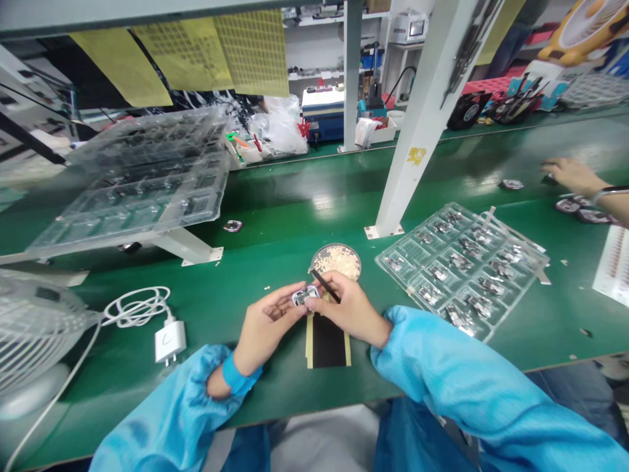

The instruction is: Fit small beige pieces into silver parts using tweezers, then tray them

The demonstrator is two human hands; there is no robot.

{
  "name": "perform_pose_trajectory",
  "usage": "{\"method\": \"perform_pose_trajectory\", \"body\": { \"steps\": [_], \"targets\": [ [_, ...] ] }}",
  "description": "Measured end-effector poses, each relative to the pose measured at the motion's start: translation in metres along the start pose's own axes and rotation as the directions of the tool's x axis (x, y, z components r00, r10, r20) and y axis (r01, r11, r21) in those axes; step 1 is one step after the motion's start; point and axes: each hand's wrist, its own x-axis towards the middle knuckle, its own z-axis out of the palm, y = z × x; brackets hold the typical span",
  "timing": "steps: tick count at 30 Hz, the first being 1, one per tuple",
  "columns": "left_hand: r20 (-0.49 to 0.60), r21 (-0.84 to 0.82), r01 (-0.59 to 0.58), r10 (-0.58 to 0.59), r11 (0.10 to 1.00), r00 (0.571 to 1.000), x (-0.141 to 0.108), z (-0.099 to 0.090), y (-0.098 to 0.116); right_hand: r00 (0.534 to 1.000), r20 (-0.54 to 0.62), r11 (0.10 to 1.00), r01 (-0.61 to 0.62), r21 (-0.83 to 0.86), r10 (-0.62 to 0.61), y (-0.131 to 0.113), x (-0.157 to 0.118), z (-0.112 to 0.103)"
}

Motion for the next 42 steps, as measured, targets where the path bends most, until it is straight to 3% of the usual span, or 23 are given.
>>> {"method": "perform_pose_trajectory", "body": {
  "steps": [7, 11, 14, 19, 23, 27, 30, 34, 38, 42],
  "targets": [
    [-0.018, -0.089, -0.009, 0.008, 0.996, 1.000, 0.002, 0.004, 0.002, 0.999, -0.039, 1.000, -0.013, -0.017, 0.012, 0.000, 0.000, 0.006],
    [-0.014, -0.081, -0.090, 0.090, 0.993, 0.996, 0.001, 0.006, 0.001, 0.998, -0.028, 0.998, -0.055, 0.000, 0.055, -0.003, 0.001, 0.010],
    [-0.011, 0.036, -0.143, 0.144, 0.989, 0.990, -0.001, 0.008, 0.001, 0.997, -0.035, 0.995, -0.076, -0.064, 0.074, -0.005, 0.001, 0.009],
    [-0.017, 0.384, -0.141, 0.160, 0.912, 0.987, -0.005, 0.009, 0.003, 0.989, -0.139, 0.974, -0.077, -0.212, 0.048, -0.007, -0.001, 0.012],
    [-0.018, 0.403, -0.151, 0.173, 0.902, 0.985, -0.008, 0.008, 0.000, 0.984, -0.175, 0.981, -0.056, -0.187, 0.023, -0.004, -0.003, 0.019],
    [-0.049, 0.375, -0.142, 0.173, 0.916, 0.984, -0.006, 0.007, -0.003, 0.992, -0.125, 0.964, -0.057, -0.259, 0.026, -0.004, 0.001, 0.016],
    [-0.033, 0.421, -0.172, 0.204, 0.891, 0.978, -0.002, 0.007, -0.001, 0.994, -0.069, 0.909, 0.051, -0.413, -0.087, -0.009, 0.005, 0.004],
    [0.018, 0.542, -0.252, 0.289, 0.801, 0.957, -0.001, 0.007, 0.003, 0.951, 0.009, 0.820, 0.271, -0.504, -0.309, -0.019, 0.006, -0.012],
    [0.034, 0.556, -0.263, 0.295, 0.788, 0.955, -0.002, 0.006, 0.002, 0.906, 0.179, 0.770, 0.421, -0.479, -0.383, -0.019, 0.005, -0.017],
    [0.038, 0.561, -0.257, 0.286, 0.787, 0.957, -0.001, 0.005, -0.001, 0.880, 0.261, 0.742, 0.474, -0.474, -0.396, -0.014, 0.003, -0.018]
  ]
}}
